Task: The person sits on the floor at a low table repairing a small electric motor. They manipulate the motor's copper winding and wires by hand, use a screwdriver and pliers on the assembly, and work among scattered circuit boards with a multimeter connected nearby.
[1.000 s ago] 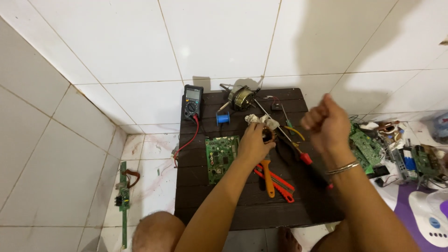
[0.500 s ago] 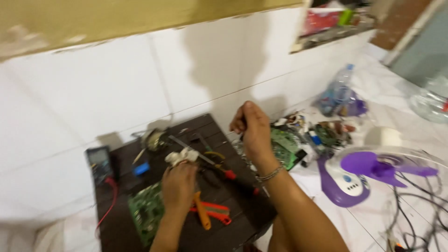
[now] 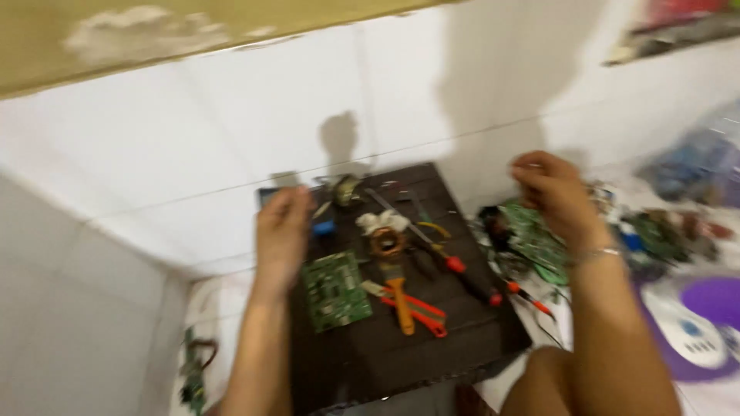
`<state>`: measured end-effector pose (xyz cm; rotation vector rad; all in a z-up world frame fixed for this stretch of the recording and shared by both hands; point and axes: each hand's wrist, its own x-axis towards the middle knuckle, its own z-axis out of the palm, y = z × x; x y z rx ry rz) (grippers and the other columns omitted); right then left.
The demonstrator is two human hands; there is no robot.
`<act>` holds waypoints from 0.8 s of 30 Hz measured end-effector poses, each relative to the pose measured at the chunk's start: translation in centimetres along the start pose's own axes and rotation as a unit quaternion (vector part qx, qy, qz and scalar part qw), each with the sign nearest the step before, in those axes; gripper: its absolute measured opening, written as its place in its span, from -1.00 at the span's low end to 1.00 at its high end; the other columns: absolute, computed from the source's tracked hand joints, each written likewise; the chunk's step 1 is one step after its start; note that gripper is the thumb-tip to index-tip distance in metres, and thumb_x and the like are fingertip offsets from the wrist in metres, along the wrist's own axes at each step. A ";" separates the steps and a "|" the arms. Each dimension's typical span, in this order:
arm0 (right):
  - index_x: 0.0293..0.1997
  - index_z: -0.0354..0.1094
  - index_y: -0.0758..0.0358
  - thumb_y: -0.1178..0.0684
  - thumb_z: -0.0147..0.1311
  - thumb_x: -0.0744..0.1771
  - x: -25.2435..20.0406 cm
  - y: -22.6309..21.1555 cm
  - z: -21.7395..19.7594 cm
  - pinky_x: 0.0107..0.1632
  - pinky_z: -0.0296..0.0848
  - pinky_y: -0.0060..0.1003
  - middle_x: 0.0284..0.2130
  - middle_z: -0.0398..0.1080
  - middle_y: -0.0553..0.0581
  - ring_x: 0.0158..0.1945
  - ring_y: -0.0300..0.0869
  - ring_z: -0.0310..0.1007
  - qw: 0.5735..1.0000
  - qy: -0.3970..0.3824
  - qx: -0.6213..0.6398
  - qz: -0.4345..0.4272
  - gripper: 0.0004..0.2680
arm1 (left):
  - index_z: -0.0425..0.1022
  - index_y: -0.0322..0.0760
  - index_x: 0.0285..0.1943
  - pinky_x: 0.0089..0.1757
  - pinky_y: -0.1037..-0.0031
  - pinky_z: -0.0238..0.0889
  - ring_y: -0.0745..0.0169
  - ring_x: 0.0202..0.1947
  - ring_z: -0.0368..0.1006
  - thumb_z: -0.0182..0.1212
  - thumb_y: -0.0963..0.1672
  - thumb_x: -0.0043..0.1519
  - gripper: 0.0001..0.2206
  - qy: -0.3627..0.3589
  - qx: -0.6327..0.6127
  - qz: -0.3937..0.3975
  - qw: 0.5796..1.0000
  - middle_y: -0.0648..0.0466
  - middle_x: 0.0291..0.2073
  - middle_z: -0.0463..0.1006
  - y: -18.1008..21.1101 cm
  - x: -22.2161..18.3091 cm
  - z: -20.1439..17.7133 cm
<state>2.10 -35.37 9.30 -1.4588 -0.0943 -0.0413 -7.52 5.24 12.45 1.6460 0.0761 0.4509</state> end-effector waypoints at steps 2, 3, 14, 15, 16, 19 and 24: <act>-0.07 0.38 0.31 0.26 0.12 0.30 0.0 0.0 -0.7 -0.42 0.17 -0.41 -0.47 0.26 0.01 -0.50 -0.29 0.17 0.997 -0.077 0.014 -0.003 -0.86 | 0.52 -0.24 -0.36 -0.33 0.56 0.13 0.43 -0.48 0.24 0.12 -0.05 0.39 -0.72 0.036 0.032 0.018 0.999 0.18 -0.53 0.43 0.2 -0.2 -0.4; -0.01 0.38 0.39 0.32 0.13 0.27 -0.2 -0.1 -1.6 -0.34 0.25 -0.37 -0.39 0.33 0.05 -0.44 -0.23 0.25 0.991 -0.131 0.024 -0.008 -0.79 | 0.54 -0.27 -0.40 -0.17 0.55 0.27 0.39 -0.39 0.35 0.12 -0.04 0.38 -0.69 0.052 0.057 0.036 0.996 0.14 -0.47 0.53 0.3 -0.1 -0.1; 0.37 0.21 0.21 0.12 0.10 0.28 -7.5 -5.3 11.5 0.42 0.12 0.12 0.32 0.31 0.25 0.44 0.07 0.18 0.935 -0.286 -0.170 -0.125 -0.55 | 0.62 -0.21 -0.33 -0.55 0.50 0.14 0.30 -0.71 0.31 0.25 -0.04 0.27 -0.79 -0.176 0.154 0.133 0.963 0.16 -0.74 0.43 3.9 -4.5 8.9; 0.39 0.21 0.36 0.07 0.12 0.29 -6.7 -4.5 11.5 0.32 0.20 0.23 0.24 0.37 0.41 0.35 0.19 0.28 0.938 -0.290 -0.165 -0.090 -0.52 | 0.60 -0.13 -0.39 -0.54 0.49 0.22 0.22 -0.70 0.42 0.27 -0.04 0.28 -0.80 -0.136 0.147 0.157 0.967 0.19 -0.80 0.41 3.6 -4.3 9.4; 0.39 0.21 0.36 0.07 0.12 0.29 -5.8 -3.8 11.1 0.32 0.20 0.23 0.24 0.37 0.41 0.35 0.19 0.28 0.937 -0.293 -0.165 -0.094 -0.52 | 0.60 -0.13 -0.39 -0.54 0.49 0.22 0.22 -0.70 0.42 0.27 -0.04 0.28 -0.80 -0.132 0.148 0.160 0.967 0.19 -0.80 0.41 3.4 -4.0 9.3; 0.26 0.32 0.46 0.07 -0.05 0.36 -4.9 -3.3 10.4 -0.45 0.47 -0.03 -0.59 0.54 0.43 -0.61 0.03 0.52 0.944 -0.306 -0.115 -0.040 -0.65 | 0.56 -0.14 -0.35 -0.52 0.36 0.24 0.07 -0.65 0.46 0.25 -0.03 0.27 -0.81 -0.141 0.176 0.169 0.959 0.11 -0.79 0.38 2.6 -3.4 8.3; -0.17 0.64 0.34 0.20 0.22 0.29 -4.1 -3.4 8.2 -0.51 0.07 -0.41 -0.65 0.33 0.05 -0.58 -0.28 0.13 0.951 -0.188 -0.244 -0.013 -0.88 | 0.55 -0.22 -0.33 -0.58 0.58 0.09 0.46 -0.72 0.14 0.16 -0.03 0.35 -0.75 -0.207 0.220 0.075 0.950 0.21 -0.69 0.35 3.2 -1.3 5.0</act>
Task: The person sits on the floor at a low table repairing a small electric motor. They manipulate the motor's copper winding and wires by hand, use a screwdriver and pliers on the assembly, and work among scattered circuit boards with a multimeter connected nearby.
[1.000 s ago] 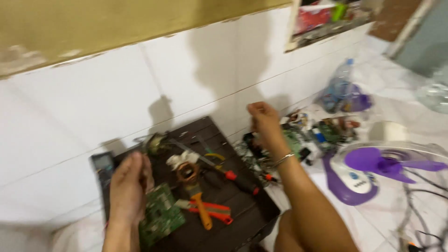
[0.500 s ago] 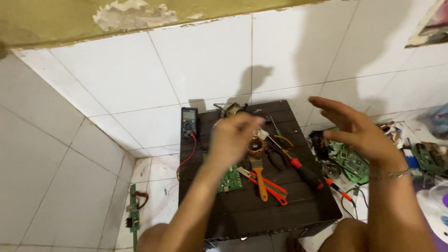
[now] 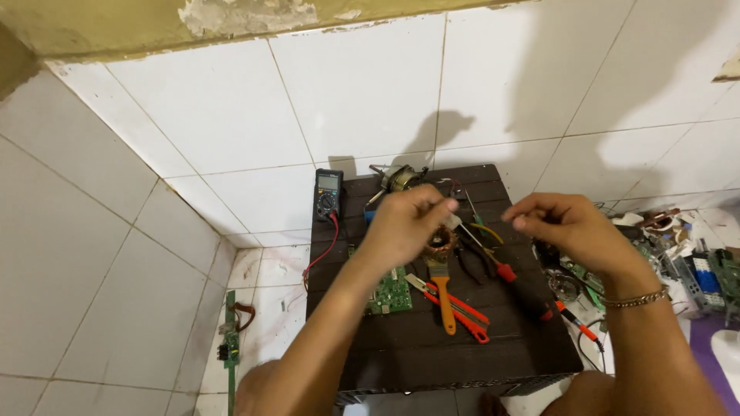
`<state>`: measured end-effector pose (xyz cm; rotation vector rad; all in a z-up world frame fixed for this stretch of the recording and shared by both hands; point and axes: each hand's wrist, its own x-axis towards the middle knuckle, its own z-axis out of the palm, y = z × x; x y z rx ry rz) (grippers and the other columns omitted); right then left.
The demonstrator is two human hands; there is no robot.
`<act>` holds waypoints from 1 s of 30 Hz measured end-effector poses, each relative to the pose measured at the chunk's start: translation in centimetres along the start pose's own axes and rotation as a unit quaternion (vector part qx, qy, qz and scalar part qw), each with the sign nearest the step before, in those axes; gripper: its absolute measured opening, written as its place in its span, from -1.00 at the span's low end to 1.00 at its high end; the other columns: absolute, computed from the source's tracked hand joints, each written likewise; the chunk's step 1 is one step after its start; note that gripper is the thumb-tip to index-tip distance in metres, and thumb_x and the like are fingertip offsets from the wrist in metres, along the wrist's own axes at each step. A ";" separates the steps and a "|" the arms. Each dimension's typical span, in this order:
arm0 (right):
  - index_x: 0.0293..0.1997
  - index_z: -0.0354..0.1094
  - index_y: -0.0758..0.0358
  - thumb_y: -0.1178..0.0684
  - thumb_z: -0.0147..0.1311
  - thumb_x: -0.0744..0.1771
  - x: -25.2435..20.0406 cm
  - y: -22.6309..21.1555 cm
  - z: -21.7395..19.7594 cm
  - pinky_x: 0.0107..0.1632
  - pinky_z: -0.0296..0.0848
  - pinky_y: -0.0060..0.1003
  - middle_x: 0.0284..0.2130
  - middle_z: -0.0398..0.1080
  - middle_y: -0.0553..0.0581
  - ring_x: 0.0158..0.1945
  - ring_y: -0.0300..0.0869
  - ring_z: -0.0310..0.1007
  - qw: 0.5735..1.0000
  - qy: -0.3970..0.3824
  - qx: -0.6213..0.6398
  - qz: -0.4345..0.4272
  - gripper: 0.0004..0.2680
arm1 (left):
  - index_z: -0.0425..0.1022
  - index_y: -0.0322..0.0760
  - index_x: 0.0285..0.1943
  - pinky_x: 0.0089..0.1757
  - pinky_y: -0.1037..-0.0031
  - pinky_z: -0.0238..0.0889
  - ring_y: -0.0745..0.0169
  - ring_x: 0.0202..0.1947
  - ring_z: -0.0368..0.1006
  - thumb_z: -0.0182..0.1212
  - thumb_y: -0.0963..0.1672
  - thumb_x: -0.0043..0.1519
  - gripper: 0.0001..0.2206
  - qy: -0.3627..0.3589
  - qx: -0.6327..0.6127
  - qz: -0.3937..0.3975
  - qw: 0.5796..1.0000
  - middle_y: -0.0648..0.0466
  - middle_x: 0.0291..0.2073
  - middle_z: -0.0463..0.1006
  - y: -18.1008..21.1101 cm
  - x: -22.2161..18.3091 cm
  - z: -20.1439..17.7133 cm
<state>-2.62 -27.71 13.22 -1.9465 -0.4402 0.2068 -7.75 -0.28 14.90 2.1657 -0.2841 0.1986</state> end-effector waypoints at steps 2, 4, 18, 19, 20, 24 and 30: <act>-0.13 0.65 0.34 0.20 0.24 0.28 0.4 0.2 -0.5 -0.51 0.08 -0.40 -0.68 0.28 0.05 -0.60 -0.26 0.12 1.000 -0.013 -0.018 0.020 -0.86 | 0.57 -0.20 -0.34 -0.52 0.59 0.09 0.46 -0.68 0.14 0.17 -0.04 0.35 -0.75 0.027 -0.040 -0.038 0.998 0.21 -0.68 0.33 -1.2 0.1 -0.6; -0.10 0.66 0.34 0.20 0.26 0.26 0.0 -0.2 -0.8 -0.51 0.10 -0.38 -0.70 0.23 0.06 -0.61 -0.24 0.12 0.998 -0.028 -0.038 0.044 -0.83 | 0.59 -0.19 -0.36 -0.47 0.59 0.09 0.45 -0.64 0.14 0.19 -0.04 0.35 -0.74 0.053 -0.083 -0.080 0.992 0.22 -0.67 0.31 -2.7 -0.1 -0.4; 0.22 0.33 0.23 0.29 -0.07 0.29 -0.8 -5.0 7.0 0.40 0.34 -0.12 0.24 0.38 0.24 0.40 0.06 0.29 0.935 -0.021 -0.130 -0.329 -0.65 | 0.62 -0.39 -0.37 -0.47 0.21 0.35 -0.15 -0.57 0.54 0.28 -0.11 0.17 -0.80 0.091 0.118 0.103 0.983 -0.13 -0.49 0.64 -2.5 0.3 5.1; 0.22 0.33 0.23 0.29 -0.07 0.29 -0.5 -4.8 7.7 0.40 0.34 -0.12 0.24 0.38 0.24 0.40 0.06 0.29 0.936 -0.022 -0.129 -0.327 -0.65 | 0.62 -0.39 -0.37 -0.47 0.21 0.35 -0.15 -0.57 0.54 0.28 -0.11 0.17 -0.80 0.090 0.118 0.101 0.984 -0.13 -0.49 0.64 -2.7 0.6 5.0; 0.27 0.25 0.29 0.22 -0.09 0.33 -0.1 -4.6 8.4 0.24 0.37 -0.17 0.22 0.36 0.25 0.24 0.02 0.36 0.943 0.004 -0.144 -0.300 -0.67 | 0.64 -0.27 -0.26 -0.46 0.32 0.36 0.01 -0.57 0.55 0.24 -0.15 0.16 -0.89 0.071 0.082 0.057 0.992 -0.05 -0.48 0.65 -2.8 0.9 4.8; 0.21 0.37 0.23 0.05 0.03 0.35 0.7 -2.4 9.4 -0.45 0.27 -0.39 -0.41 0.55 0.02 -0.56 -0.26 0.32 0.985 0.045 -0.123 -0.110 -0.71 | 0.53 -0.28 -0.40 -0.59 0.45 0.09 0.31 -0.74 0.27 0.17 -0.07 0.29 -0.75 0.041 -0.028 -0.008 0.999 0.11 -0.70 0.48 -1.5 -0.1 2.7; -0.24 0.60 0.28 0.21 0.33 0.25 1.6 1.1 7.5 -0.42 0.24 -0.39 -0.66 0.18 -0.05 -0.53 -0.31 0.15 0.993 0.084 0.022 -0.078 -0.92 | 0.61 -0.23 -0.36 -0.45 0.39 0.24 0.14 -0.59 0.42 0.26 -0.08 0.26 -0.81 0.023 -0.109 -0.001 0.994 -0.01 -0.71 0.45 -5.1 -0.4 2.2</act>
